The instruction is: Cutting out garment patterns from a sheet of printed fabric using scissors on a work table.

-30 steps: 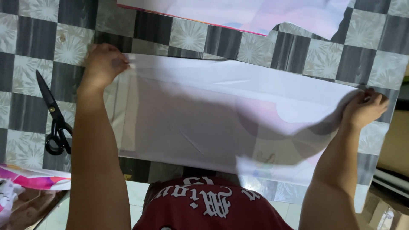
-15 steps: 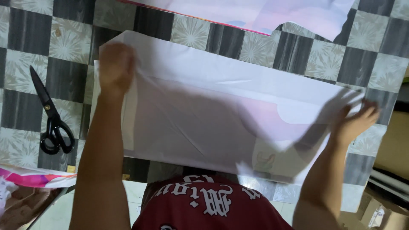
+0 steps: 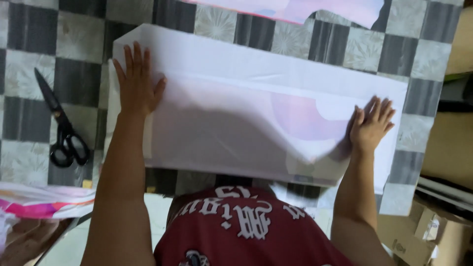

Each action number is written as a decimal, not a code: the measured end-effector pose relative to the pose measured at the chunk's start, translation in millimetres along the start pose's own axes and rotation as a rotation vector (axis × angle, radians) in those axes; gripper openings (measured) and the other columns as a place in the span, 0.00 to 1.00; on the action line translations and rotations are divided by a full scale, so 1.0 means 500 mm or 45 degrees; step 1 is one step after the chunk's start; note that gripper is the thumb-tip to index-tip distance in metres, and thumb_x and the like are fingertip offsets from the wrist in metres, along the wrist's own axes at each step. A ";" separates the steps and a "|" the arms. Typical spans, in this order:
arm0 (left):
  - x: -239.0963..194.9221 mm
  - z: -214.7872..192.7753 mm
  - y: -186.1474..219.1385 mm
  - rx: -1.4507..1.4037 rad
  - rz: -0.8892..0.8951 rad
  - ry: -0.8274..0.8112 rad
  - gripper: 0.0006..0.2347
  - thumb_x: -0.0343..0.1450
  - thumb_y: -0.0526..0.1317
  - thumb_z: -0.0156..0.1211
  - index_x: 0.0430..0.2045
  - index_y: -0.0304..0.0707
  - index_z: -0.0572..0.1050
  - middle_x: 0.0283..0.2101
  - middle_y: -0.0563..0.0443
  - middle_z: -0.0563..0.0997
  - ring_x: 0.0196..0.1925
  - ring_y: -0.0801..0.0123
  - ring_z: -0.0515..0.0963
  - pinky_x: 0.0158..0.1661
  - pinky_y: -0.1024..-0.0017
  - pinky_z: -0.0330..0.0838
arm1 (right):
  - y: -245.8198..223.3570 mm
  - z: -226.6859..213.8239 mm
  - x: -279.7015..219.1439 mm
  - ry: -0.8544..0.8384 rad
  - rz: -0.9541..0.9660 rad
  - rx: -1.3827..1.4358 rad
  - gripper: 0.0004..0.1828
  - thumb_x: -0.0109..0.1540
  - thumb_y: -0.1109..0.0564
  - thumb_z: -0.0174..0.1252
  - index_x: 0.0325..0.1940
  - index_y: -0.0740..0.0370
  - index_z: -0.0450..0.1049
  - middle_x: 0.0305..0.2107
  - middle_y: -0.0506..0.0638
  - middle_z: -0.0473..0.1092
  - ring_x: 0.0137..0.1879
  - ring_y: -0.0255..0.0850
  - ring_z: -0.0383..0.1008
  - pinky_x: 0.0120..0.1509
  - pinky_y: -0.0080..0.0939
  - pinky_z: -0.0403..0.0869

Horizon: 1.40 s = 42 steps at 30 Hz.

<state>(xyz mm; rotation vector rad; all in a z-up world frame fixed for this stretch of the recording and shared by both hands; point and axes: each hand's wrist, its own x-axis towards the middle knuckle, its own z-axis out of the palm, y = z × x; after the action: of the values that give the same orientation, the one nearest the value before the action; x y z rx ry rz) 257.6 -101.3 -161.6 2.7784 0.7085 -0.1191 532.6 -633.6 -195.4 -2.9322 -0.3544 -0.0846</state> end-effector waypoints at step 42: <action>-0.391 0.068 -0.338 -0.193 0.978 0.722 0.09 0.67 0.49 0.59 0.18 0.49 0.74 0.40 0.59 0.75 0.47 0.65 0.72 0.44 0.61 0.63 | -0.499 0.037 -0.601 -0.004 -0.177 0.011 0.34 0.64 0.35 0.49 0.70 0.50 0.57 0.68 0.57 0.48 0.72 0.61 0.43 0.65 0.76 0.48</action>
<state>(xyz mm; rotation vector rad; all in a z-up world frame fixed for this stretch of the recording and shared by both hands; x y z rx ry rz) 4.5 -58.0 -206.2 2.7210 -0.2829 0.8467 181.6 -461.0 -193.0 -2.8960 -0.5569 -0.0971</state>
